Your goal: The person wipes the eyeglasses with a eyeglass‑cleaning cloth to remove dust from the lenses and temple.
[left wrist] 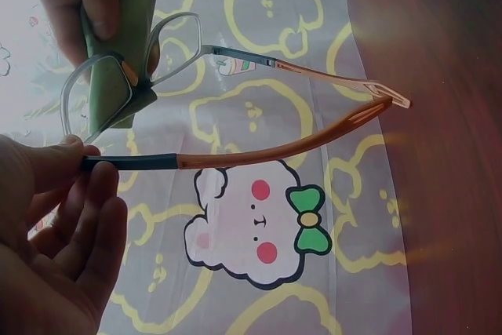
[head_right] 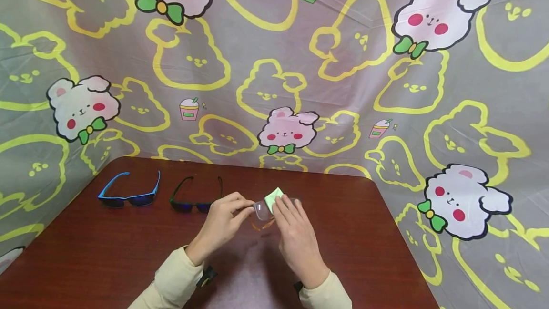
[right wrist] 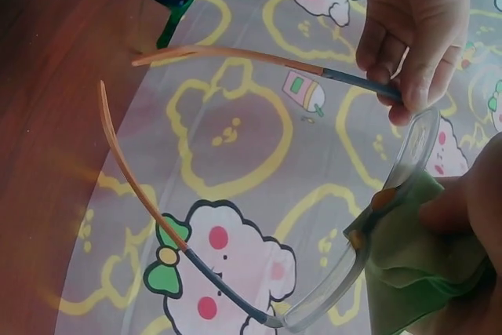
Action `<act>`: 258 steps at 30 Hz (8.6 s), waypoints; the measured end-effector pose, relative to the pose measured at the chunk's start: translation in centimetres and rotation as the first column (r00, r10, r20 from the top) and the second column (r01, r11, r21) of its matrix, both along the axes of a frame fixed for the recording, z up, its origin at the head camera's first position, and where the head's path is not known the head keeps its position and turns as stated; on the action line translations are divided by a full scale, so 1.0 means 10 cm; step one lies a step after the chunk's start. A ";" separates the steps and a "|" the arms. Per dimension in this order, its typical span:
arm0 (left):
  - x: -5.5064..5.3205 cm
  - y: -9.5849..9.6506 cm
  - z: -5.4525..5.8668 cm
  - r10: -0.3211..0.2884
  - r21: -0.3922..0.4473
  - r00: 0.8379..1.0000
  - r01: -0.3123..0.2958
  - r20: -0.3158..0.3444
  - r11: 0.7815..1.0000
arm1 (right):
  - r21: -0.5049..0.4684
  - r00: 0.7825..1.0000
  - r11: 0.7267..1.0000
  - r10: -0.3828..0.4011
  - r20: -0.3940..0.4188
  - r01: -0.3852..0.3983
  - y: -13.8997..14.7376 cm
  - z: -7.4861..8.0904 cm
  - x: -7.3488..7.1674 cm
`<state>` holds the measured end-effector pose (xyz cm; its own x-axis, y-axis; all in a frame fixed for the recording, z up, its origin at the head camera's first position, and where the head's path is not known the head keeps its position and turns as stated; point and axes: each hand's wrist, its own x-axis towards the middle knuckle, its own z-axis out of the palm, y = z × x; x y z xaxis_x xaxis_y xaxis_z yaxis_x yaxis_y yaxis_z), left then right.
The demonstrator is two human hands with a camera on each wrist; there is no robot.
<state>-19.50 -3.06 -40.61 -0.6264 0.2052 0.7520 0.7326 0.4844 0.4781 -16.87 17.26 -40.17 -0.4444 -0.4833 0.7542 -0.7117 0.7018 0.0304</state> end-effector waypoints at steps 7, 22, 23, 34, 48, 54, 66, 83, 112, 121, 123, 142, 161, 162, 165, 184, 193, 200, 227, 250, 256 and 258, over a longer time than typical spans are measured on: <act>0.00 0.01 0.01 -0.001 0.023 1.000 0.001 0.008 1.000 | 0.022 1.000 1.000 -0.004 0.025 0.004 0.01 0.00 -0.01; 0.00 0.02 0.00 0.013 0.056 0.999 -0.015 0.037 0.998 | -0.013 0.998 0.999 0.044 0.036 -0.043 -0.04 0.01 0.02; 0.00 0.02 0.00 0.013 0.057 0.999 -0.016 0.041 0.998 | -0.011 0.998 0.999 0.043 0.042 -0.042 -0.05 0.01 0.02; -0.01 0.00 0.03 0.068 0.060 0.997 -0.069 0.020 0.996 | -0.019 0.995 0.996 0.092 0.027 -0.092 -0.08 0.00 0.03; 0.02 0.02 0.04 0.082 0.066 0.996 -0.085 0.044 0.994 | -0.020 0.993 0.993 0.115 0.014 -0.114 -0.09 -0.01 0.07; 0.05 0.04 0.02 0.062 0.041 0.998 -0.062 0.002 0.997 | -0.034 0.995 0.995 0.096 0.030 -0.095 -0.11 -0.02 0.08; 0.04 0.06 -0.04 0.028 -0.027 0.993 -0.032 -0.111 0.999 | -0.045 0.999 0.998 0.046 0.011 -0.046 -0.12 -0.04 0.06; 0.05 0.02 -0.08 -0.051 -0.020 0.993 0.049 -0.102 0.999 | -0.173 0.999 0.985 -0.005 -0.038 -0.002 -0.01 -0.02 -0.02; 0.06 -0.15 -0.07 -0.080 0.045 0.997 0.081 -0.016 0.996 | -0.397 0.958 0.878 -0.285 0.018 0.268 0.34 -0.09 -0.07; 0.07 -0.13 -0.06 -0.084 0.064 0.996 0.085 -0.006 0.994 | -0.467 0.978 0.864 -0.207 0.014 0.189 0.26 -0.06 -0.04; 0.07 -0.13 -0.05 -0.082 0.075 0.997 0.081 0.007 0.994 | -0.474 0.984 0.864 -0.173 0.035 0.169 0.25 -0.07 -0.03; 0.09 -0.17 -0.01 -0.098 0.185 0.994 0.086 0.055 0.979 | -0.400 0.990 0.908 0.141 0.010 -0.126 0.29 -0.09 -0.06; 0.10 -0.14 0.02 -0.057 0.190 0.998 0.056 0.001 0.980 | -0.337 0.989 0.931 0.145 0.002 -0.136 0.27 -0.04 -0.05; 0.10 -0.14 0.02 -0.055 0.192 0.998 0.055 -0.002 0.980 | -0.331 0.989 0.933 0.149 -0.006 -0.142 0.26 -0.04 -0.05; 0.10 -0.12 0.02 -0.059 0.201 0.998 0.059 -0.006 0.978 | -0.311 0.988 0.938 0.151 -0.024 -0.151 0.24 -0.04 -0.04; 0.08 -0.10 0.01 -0.026 0.232 1.000 0.026 -0.006 0.972 | -0.245 0.978 0.949 0.181 -0.099 -0.200 0.18 -0.03 -0.02; 0.06 -0.13 0.02 -0.005 0.266 1.000 0.007 -0.008 0.964 | -0.248 0.978 0.947 0.181 -0.107 -0.202 0.22 -0.04 -0.02; 0.05 -0.16 0.03 -0.045 0.269 0.999 0.046 -0.009 0.962 | -0.265 0.986 0.951 0.143 -0.083 -0.160 0.28 -0.05 -0.03; 0.06 -0.11 -0.03 -0.110 0.226 0.994 0.113 -0.028 0.968 | -0.286 0.991 0.949 0.129 -0.041 -0.135 0.22 -0.04 -0.05; 0.05 -0.16 -0.01 -0.170 0.276 0.984 0.178 -0.050 0.945 | -0.474 0.975 0.865 -0.072 0.209 0.165 0.34 -0.05 0.01; 0.11 -0.15 0.07 -0.223 0.280 0.974 0.228 -0.047 0.932 | -0.543 0.971 0.827 -0.016 0.240 0.147 0.34 -0.04 0.03; 0.17 -0.15 0.14 -0.237 0.275 0.971 0.239 -0.041 0.931 | -0.556 0.973 0.820 -0.004 0.230 0.135 0.33 -0.04 0.03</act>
